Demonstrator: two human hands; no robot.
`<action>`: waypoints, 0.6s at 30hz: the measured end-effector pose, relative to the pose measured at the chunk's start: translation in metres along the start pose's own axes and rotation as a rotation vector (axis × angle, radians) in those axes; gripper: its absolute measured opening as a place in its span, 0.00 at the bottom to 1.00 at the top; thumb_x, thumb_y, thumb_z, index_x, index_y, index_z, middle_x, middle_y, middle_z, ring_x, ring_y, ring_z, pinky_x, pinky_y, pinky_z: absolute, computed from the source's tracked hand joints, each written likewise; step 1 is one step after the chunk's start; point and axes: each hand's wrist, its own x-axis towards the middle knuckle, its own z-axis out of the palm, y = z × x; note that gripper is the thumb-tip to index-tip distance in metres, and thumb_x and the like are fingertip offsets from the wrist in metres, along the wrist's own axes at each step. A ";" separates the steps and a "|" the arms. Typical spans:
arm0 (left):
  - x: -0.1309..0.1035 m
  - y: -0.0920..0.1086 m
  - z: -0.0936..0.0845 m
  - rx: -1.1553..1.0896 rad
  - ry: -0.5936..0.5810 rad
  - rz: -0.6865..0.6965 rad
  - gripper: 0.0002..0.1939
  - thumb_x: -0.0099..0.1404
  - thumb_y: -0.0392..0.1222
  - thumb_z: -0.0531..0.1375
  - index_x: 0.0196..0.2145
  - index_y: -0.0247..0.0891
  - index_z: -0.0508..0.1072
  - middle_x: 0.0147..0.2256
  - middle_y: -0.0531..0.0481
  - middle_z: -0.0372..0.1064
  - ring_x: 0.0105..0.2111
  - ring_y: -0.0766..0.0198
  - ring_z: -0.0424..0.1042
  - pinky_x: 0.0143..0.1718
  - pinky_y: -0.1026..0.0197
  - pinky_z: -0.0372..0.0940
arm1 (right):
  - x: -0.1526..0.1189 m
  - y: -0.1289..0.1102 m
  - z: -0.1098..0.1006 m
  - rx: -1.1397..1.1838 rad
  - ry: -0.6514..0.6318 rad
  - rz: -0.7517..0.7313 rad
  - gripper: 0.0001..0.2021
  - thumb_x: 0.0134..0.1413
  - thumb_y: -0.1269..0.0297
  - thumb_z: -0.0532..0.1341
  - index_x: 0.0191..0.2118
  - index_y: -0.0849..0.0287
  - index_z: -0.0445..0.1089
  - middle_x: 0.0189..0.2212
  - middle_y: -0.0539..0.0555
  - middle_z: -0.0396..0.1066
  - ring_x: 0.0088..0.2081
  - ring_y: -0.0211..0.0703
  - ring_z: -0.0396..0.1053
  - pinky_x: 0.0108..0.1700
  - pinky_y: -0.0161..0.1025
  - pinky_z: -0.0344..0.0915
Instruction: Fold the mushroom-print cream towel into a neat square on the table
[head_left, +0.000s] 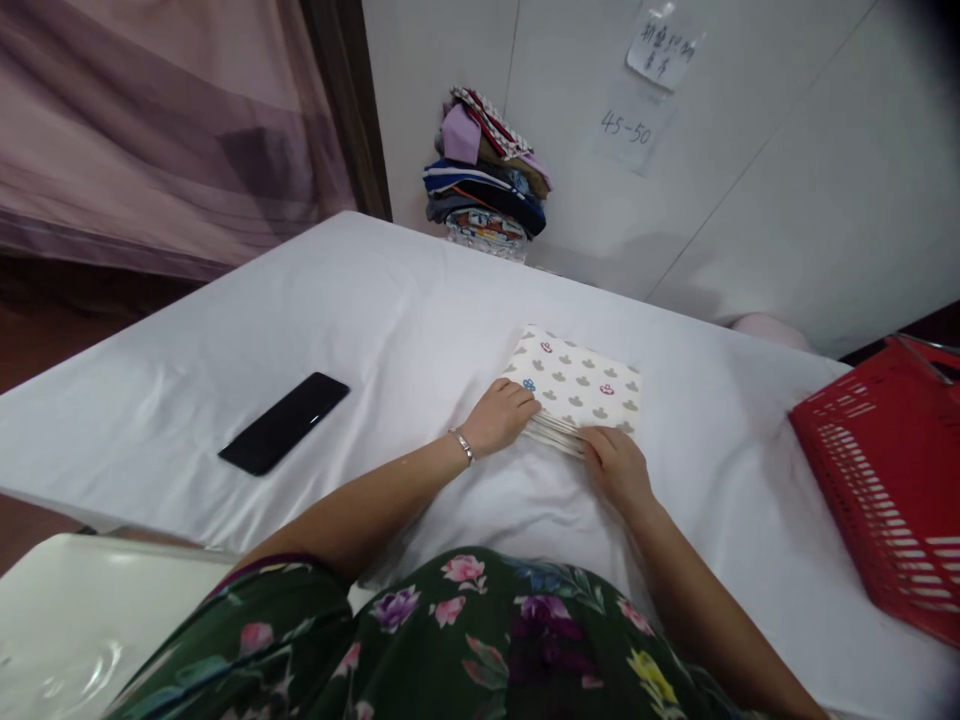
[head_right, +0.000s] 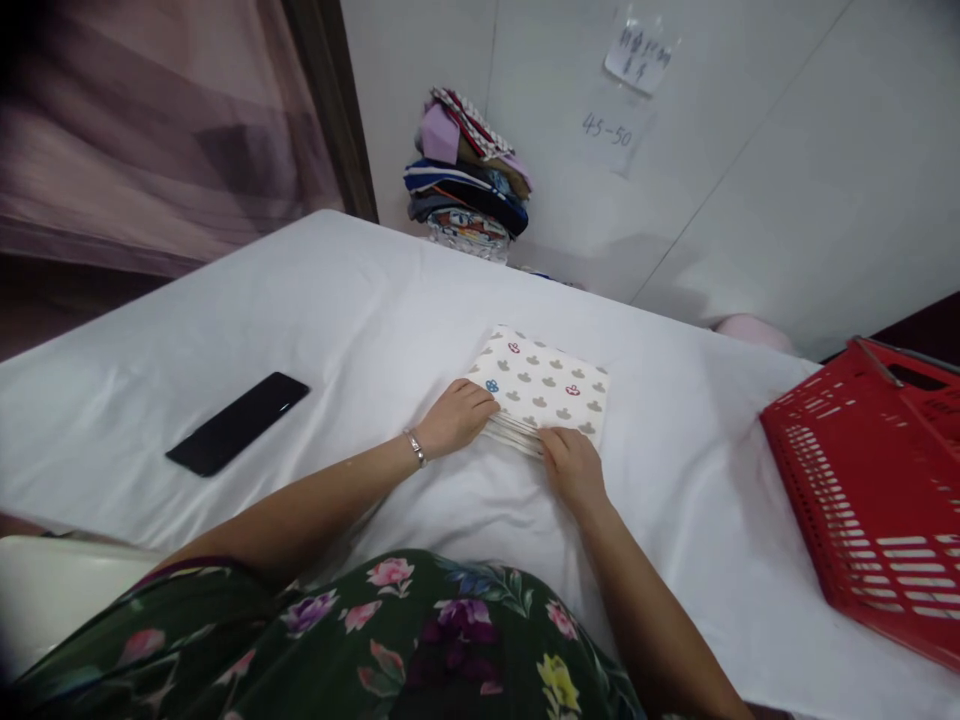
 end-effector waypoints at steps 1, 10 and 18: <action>0.000 0.000 0.001 -0.005 0.003 -0.008 0.10 0.63 0.30 0.49 0.38 0.38 0.67 0.35 0.47 0.67 0.38 0.59 0.63 0.43 0.55 0.55 | 0.000 0.001 -0.001 0.005 -0.002 -0.016 0.12 0.58 0.69 0.52 0.44 0.56 0.69 0.39 0.56 0.71 0.40 0.45 0.66 0.41 0.41 0.63; -0.002 -0.001 0.003 -0.064 0.002 -0.082 0.07 0.62 0.31 0.49 0.32 0.38 0.65 0.30 0.47 0.65 0.33 0.60 0.64 0.41 0.56 0.59 | 0.000 0.005 -0.004 0.040 -0.017 -0.061 0.15 0.57 0.73 0.49 0.38 0.55 0.72 0.38 0.54 0.71 0.40 0.43 0.66 0.40 0.38 0.63; -0.009 -0.004 0.005 -0.057 0.010 0.018 0.11 0.63 0.29 0.50 0.34 0.38 0.70 0.39 0.47 0.68 0.40 0.62 0.64 0.45 0.56 0.57 | 0.001 0.005 -0.004 -0.023 -0.088 -0.071 0.13 0.58 0.69 0.51 0.42 0.55 0.71 0.40 0.56 0.69 0.39 0.44 0.65 0.40 0.39 0.62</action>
